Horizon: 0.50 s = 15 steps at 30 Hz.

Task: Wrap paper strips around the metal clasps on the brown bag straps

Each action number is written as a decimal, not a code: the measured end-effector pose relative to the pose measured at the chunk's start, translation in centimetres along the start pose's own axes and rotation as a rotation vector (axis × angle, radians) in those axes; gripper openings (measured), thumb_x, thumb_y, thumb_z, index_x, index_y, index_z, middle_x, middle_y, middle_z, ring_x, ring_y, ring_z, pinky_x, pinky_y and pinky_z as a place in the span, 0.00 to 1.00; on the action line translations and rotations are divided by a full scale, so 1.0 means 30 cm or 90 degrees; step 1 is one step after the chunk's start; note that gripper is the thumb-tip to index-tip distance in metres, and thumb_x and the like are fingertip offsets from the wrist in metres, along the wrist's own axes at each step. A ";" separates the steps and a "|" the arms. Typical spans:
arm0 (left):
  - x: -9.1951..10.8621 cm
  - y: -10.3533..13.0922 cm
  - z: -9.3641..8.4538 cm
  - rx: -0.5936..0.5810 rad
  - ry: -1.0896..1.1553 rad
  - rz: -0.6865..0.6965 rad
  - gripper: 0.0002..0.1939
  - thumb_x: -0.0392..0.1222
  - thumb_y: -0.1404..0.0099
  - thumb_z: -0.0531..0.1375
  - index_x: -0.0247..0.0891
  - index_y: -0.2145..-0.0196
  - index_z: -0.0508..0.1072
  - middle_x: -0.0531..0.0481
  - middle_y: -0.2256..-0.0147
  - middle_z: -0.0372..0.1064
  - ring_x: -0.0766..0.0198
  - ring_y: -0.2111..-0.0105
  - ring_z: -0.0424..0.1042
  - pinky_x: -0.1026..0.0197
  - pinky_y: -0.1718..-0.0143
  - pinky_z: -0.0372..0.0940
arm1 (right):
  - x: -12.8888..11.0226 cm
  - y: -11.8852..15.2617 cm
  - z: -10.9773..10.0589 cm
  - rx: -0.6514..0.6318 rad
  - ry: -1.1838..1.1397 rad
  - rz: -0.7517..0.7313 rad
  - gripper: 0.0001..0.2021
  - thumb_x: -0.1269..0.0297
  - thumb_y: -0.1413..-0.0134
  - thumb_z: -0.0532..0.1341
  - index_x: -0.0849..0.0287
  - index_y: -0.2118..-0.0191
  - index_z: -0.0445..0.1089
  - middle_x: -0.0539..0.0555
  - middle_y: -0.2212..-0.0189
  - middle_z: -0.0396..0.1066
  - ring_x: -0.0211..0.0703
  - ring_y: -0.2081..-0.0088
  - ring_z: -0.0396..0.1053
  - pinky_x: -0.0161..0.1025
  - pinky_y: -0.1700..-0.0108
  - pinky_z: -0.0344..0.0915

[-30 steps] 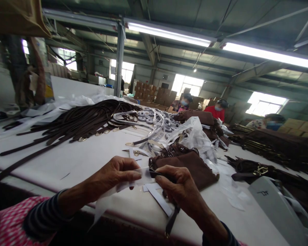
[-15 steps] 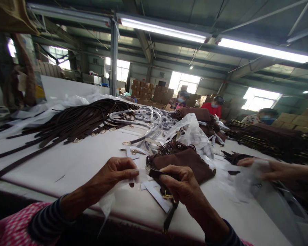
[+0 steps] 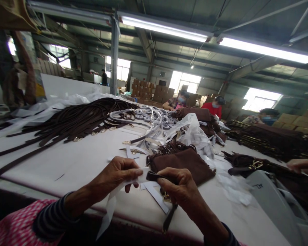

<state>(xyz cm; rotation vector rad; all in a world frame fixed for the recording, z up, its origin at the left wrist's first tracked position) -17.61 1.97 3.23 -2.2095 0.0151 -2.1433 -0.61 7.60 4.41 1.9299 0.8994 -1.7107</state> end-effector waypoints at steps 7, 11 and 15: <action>-0.003 -0.002 0.013 -0.026 0.023 0.002 0.18 0.52 0.40 0.68 0.31 0.71 0.79 0.46 0.75 0.76 0.66 0.78 0.70 0.66 0.77 0.66 | -0.004 -0.001 0.013 -0.002 0.045 0.008 0.10 0.62 0.45 0.65 0.64 0.65 0.78 0.46 0.81 0.62 0.27 0.83 0.53 0.27 0.83 0.50; -0.001 0.004 0.029 -0.038 0.018 -0.023 0.16 0.50 0.41 0.69 0.31 0.68 0.80 0.47 0.74 0.76 0.65 0.76 0.69 0.65 0.75 0.66 | -0.014 0.006 0.039 -0.005 0.092 0.008 0.08 0.65 0.45 0.63 0.63 0.67 0.77 0.45 0.80 0.60 0.28 0.82 0.53 0.28 0.81 0.52; 0.009 0.012 0.036 -0.050 0.002 -0.027 0.13 0.43 0.46 0.72 0.33 0.65 0.81 0.49 0.70 0.77 0.65 0.71 0.71 0.64 0.68 0.67 | -0.029 0.010 0.055 0.000 0.179 -0.043 0.06 0.69 0.45 0.62 0.62 0.69 0.76 0.45 0.79 0.64 0.29 0.79 0.56 0.28 0.77 0.53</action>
Point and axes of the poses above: each hand's wrist, its own y-axis away from the middle knuckle, its own z-axis out of the palm, x = y × z, the point moved 8 cm from there along -y, towards the middle knuckle
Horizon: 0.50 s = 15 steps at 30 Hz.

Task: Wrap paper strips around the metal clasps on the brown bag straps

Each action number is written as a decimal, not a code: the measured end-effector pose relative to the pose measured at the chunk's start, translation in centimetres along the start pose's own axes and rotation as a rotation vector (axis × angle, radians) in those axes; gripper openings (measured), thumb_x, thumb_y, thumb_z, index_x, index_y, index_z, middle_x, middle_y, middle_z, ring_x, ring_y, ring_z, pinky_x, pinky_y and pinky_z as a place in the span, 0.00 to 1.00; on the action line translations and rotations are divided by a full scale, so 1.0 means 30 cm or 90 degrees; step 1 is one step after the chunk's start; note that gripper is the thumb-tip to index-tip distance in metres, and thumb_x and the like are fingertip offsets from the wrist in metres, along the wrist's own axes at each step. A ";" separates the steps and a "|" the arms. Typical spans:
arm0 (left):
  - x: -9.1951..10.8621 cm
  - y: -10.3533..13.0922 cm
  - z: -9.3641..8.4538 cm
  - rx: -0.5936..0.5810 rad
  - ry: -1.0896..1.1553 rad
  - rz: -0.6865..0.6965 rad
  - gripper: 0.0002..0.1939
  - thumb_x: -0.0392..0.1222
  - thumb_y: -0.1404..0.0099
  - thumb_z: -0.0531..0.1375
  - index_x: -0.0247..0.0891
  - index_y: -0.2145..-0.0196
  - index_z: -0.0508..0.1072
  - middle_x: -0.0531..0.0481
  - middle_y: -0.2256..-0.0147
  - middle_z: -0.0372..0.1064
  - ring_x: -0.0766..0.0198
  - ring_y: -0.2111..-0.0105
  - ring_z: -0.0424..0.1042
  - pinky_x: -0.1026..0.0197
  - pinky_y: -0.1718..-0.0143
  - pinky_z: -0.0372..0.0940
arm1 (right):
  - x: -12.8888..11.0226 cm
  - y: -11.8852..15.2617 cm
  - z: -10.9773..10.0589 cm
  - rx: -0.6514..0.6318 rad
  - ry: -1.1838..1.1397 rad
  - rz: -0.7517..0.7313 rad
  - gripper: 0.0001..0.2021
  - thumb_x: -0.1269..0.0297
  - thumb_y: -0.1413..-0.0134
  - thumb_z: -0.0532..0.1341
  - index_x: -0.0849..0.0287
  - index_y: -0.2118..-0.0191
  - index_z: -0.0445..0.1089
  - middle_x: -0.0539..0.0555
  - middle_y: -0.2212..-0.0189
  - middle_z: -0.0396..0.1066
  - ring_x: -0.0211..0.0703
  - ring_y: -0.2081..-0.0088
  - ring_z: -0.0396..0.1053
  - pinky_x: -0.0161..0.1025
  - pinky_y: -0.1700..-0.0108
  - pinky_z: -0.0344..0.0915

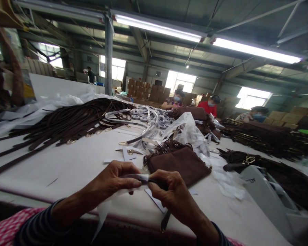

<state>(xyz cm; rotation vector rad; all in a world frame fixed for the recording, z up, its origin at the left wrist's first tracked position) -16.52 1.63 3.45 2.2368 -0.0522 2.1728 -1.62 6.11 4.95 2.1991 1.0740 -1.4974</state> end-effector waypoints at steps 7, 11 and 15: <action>0.018 0.000 0.005 -0.060 -0.101 -0.015 0.10 0.44 0.41 0.70 0.37 0.63 0.81 0.52 0.71 0.76 0.66 0.69 0.71 0.65 0.65 0.65 | -0.058 0.004 0.026 -0.014 0.059 -0.075 0.07 0.72 0.47 0.62 0.58 0.62 0.67 0.44 0.75 0.72 0.32 0.75 0.65 0.30 0.70 0.58; 0.013 0.003 -0.004 -0.108 -0.108 -0.037 0.11 0.47 0.43 0.70 0.36 0.67 0.80 0.52 0.71 0.75 0.64 0.70 0.70 0.64 0.67 0.65 | -0.074 0.019 0.026 -0.083 0.109 -0.075 0.18 0.73 0.46 0.62 0.56 0.50 0.64 0.43 0.73 0.70 0.34 0.72 0.65 0.32 0.65 0.59; -0.018 0.026 -0.067 -0.072 -0.142 -0.057 0.08 0.45 0.41 0.68 0.37 0.69 0.79 0.53 0.72 0.74 0.65 0.71 0.69 0.65 0.68 0.62 | -0.003 0.035 -0.010 -0.128 0.172 -0.048 0.13 0.62 0.42 0.65 0.54 0.51 0.72 0.47 0.69 0.70 0.38 0.67 0.66 0.35 0.64 0.58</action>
Point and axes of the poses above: each hand's wrist, its own y-axis away from the middle knuckle, its own z-axis out of the palm, x = y × z, the point moved 8 cm from there along -y, towards the middle knuckle
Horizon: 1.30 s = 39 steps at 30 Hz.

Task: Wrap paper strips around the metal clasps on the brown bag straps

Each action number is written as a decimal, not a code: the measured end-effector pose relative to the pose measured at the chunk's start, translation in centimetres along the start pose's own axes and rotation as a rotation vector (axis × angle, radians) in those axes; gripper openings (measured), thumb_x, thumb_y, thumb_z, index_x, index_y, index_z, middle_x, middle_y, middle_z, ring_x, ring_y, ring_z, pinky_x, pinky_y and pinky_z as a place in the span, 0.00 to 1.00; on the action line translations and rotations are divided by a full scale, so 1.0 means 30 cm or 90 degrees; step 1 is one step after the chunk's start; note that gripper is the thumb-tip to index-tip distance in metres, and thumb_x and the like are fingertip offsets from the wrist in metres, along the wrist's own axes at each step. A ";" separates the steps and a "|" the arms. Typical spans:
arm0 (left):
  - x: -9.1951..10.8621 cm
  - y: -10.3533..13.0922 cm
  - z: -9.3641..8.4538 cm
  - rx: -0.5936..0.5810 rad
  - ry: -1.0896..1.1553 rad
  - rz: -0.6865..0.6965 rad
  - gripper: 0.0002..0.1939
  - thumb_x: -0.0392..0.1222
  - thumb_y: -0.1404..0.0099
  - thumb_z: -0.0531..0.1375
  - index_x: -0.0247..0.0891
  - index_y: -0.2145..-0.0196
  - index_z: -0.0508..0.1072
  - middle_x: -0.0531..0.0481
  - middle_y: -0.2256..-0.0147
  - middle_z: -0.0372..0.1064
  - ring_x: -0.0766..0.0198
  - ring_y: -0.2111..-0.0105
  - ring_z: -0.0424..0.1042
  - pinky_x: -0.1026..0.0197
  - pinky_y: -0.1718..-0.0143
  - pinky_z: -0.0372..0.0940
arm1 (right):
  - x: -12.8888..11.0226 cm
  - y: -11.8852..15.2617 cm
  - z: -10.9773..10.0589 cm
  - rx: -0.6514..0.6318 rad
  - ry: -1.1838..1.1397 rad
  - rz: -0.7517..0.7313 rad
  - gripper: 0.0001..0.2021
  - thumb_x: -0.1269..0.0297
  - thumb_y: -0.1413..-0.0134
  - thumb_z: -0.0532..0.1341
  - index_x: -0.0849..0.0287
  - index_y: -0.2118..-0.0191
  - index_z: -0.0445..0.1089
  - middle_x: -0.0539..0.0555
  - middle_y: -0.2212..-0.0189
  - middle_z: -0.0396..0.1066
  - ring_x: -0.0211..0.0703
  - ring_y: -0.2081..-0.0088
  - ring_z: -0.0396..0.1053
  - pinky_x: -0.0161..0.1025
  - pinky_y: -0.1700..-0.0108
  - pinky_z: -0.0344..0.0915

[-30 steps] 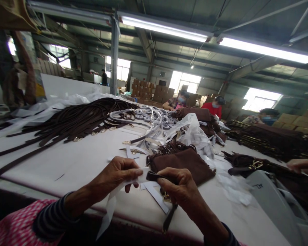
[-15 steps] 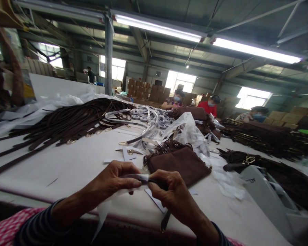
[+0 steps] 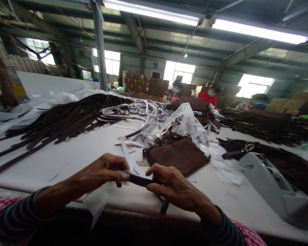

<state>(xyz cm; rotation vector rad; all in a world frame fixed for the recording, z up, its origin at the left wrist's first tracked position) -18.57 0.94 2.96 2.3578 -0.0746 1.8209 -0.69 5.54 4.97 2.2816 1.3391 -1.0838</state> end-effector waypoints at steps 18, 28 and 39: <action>0.077 -0.084 0.189 -0.010 -0.300 0.011 0.17 0.50 0.35 0.58 0.37 0.75 0.76 0.54 0.77 0.65 0.64 0.73 0.64 0.64 0.71 0.54 | 0.107 -0.023 0.038 0.025 -0.170 -0.038 0.19 0.64 0.49 0.70 0.58 0.50 0.72 0.47 0.69 0.71 0.36 0.68 0.65 0.33 0.65 0.61; -0.009 -0.133 0.169 0.027 -0.318 -0.068 0.15 0.49 0.39 0.60 0.37 0.75 0.77 0.53 0.79 0.63 0.64 0.76 0.59 0.63 0.75 0.49 | 0.156 0.026 0.003 0.123 0.003 -0.069 0.24 0.77 0.49 0.66 0.57 0.46 0.68 0.51 0.63 0.76 0.45 0.56 0.68 0.42 0.51 0.63; 0.006 -0.184 0.240 0.056 -0.317 -0.069 0.18 0.53 0.39 0.59 0.36 0.77 0.74 0.51 0.78 0.66 0.62 0.75 0.63 0.62 0.74 0.51 | 0.228 -0.009 0.009 0.097 -0.181 -0.068 0.22 0.76 0.50 0.63 0.58 0.47 0.68 0.50 0.65 0.76 0.40 0.64 0.70 0.37 0.59 0.62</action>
Point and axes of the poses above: each hand's wrist, its own y-axis away from the middle knuckle, its own z-axis out of the palm, x = y × z, the point moved 8 cm from there along -y, towards the middle knuckle
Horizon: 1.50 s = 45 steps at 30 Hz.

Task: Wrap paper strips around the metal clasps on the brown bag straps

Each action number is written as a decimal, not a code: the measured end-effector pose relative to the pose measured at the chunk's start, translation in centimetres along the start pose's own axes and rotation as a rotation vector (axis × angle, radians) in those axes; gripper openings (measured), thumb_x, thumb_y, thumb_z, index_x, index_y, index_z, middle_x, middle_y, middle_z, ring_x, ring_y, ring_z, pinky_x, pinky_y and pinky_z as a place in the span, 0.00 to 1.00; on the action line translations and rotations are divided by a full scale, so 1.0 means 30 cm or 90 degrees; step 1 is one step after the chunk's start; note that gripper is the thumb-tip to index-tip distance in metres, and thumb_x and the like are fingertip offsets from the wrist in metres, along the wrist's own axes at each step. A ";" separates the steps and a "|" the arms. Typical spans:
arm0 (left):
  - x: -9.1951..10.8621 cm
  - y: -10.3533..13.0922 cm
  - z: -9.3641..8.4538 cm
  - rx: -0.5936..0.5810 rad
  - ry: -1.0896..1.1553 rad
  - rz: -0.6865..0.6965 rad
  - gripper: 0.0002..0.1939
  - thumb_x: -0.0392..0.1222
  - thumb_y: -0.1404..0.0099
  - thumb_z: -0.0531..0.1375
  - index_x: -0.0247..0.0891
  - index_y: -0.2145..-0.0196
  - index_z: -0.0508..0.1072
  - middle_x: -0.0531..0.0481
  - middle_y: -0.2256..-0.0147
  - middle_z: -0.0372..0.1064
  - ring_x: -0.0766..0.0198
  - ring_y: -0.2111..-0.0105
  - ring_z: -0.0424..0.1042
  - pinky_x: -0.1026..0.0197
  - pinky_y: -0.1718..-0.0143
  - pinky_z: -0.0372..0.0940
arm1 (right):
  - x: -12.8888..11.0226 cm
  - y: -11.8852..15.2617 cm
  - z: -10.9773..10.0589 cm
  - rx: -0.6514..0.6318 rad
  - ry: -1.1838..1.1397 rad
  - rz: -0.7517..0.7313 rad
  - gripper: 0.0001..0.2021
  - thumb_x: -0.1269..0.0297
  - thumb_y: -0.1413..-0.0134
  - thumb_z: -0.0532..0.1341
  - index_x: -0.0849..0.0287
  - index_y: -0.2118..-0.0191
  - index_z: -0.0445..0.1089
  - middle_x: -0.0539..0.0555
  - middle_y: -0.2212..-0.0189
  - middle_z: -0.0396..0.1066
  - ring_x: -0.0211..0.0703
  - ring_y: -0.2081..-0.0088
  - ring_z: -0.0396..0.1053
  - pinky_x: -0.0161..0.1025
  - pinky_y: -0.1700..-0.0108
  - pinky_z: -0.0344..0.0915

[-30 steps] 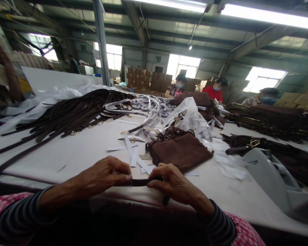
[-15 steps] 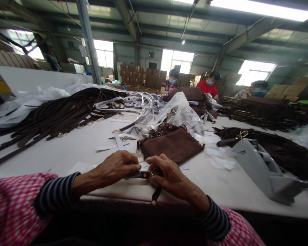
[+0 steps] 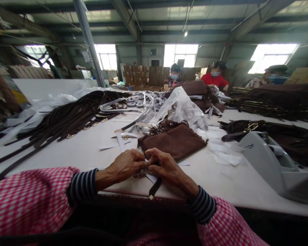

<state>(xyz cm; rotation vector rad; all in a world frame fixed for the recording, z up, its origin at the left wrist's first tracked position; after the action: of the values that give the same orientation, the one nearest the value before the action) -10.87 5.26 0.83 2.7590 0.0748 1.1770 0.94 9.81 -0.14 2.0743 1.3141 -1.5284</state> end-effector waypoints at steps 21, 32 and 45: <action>-0.048 -0.135 0.015 -0.113 0.105 -0.097 0.10 0.46 0.55 0.62 0.37 0.84 0.68 0.56 0.84 0.57 0.68 0.81 0.53 0.61 0.77 0.46 | -0.101 0.057 0.094 0.113 0.538 -0.283 0.04 0.69 0.36 0.59 0.58 0.65 0.66 0.52 0.66 0.68 0.42 0.64 0.62 0.38 0.63 0.59; -0.089 -0.045 -0.012 -0.167 0.109 -0.068 0.16 0.51 0.49 0.61 0.40 0.80 0.60 0.58 0.81 0.51 0.67 0.78 0.49 0.60 0.75 0.45 | -0.129 0.087 0.135 0.070 0.625 -0.360 0.11 0.73 0.31 0.51 0.59 0.65 0.67 0.55 0.67 0.68 0.44 0.65 0.62 0.40 0.65 0.58; -0.014 -0.014 -0.023 0.018 -0.148 0.162 0.12 0.40 0.37 0.56 0.39 0.78 0.63 0.51 0.74 0.61 0.59 0.69 0.60 0.58 0.63 0.52 | -0.104 0.049 0.136 0.027 0.547 -0.298 0.09 0.73 0.34 0.55 0.60 0.66 0.69 0.54 0.69 0.69 0.42 0.67 0.64 0.39 0.66 0.56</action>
<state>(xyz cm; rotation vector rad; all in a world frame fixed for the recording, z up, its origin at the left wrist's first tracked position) -11.64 5.69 0.94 2.9757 -0.2950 0.8988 -0.64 4.74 0.38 2.7153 2.1800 -0.7512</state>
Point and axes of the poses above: each hand's wrist, its own y-axis away from the middle knuckle, its own z-axis out of the palm, x = y × z, the point moved 8 cm from there along -y, towards the middle knuckle
